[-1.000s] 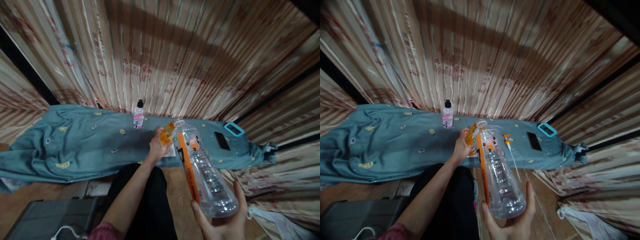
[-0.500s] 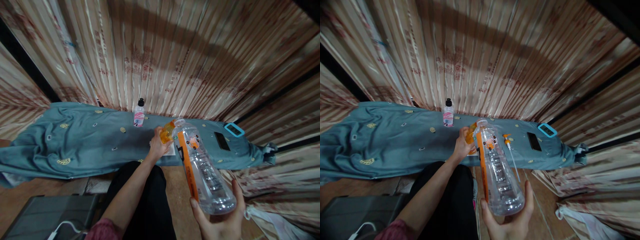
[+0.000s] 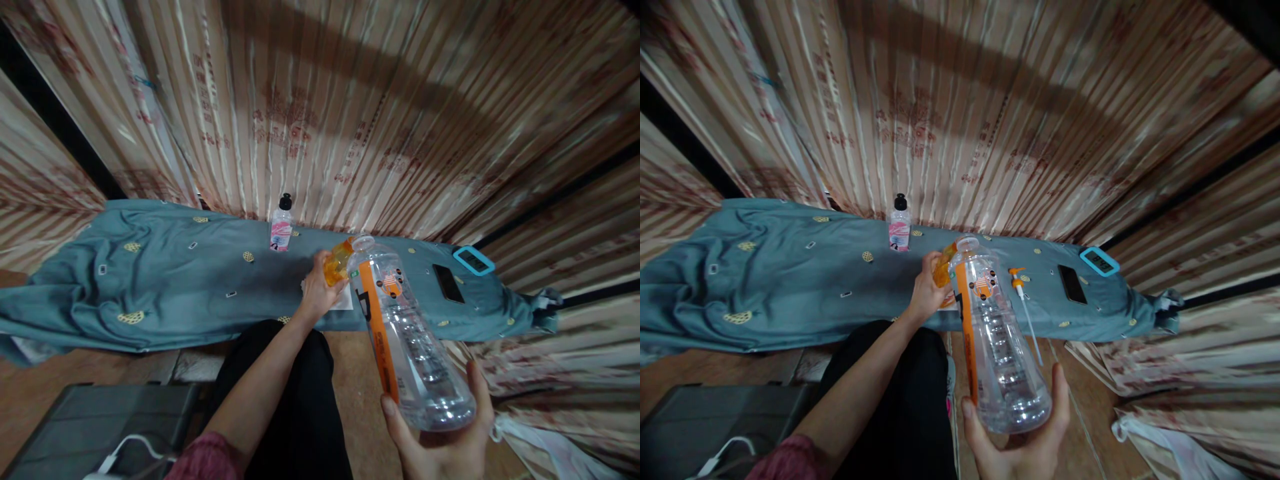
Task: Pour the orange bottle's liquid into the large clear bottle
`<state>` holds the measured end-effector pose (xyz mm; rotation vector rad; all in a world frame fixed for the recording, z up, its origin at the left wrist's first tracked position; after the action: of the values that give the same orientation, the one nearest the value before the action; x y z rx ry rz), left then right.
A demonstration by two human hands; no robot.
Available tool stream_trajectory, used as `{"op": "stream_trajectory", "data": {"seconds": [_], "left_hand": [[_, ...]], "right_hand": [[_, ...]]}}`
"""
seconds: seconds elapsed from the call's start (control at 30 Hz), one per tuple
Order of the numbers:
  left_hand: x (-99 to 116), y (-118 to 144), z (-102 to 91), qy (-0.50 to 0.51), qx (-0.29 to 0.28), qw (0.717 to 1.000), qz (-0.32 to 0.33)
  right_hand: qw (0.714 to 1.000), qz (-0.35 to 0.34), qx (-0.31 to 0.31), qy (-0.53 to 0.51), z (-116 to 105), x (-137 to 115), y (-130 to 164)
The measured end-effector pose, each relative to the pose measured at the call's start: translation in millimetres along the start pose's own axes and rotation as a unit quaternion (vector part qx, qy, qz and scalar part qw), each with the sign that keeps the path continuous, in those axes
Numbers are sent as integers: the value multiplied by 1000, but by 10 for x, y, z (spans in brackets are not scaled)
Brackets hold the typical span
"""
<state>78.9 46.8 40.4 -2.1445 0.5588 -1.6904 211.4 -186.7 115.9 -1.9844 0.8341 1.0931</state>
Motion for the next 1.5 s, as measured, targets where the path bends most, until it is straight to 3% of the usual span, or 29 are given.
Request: {"op": "stream_trajectory", "data": {"seconds": [0.3, 0.8, 1.13, 1.5], "left_hand": [[-19, -2, 11, -11, -11, 1000, 1], [5, -1, 5, -17, -18, 999, -26], [15, -7, 10, -8, -15, 999, -27], [0, -4, 10, -15, -16, 999, -43]], "right_hand": [[999, 43, -6, -20, -2, 73, -10], [999, 35, 7, -11, 4, -10, 8], [997, 74, 6, -32, 7, -6, 25], [1000, 19, 24, 2, -5, -32, 19]]}}
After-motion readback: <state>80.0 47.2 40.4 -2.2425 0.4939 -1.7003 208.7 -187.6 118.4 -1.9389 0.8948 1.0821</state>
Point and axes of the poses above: each hand's wrist, its own y-axis away from the middle knuckle, its own z-axis out of the palm, x = y × z, the point moved 6 cm from there along -y, towards the middle knuckle, and after that the axes turned 14 degrees about z, right-handed, at the moved point
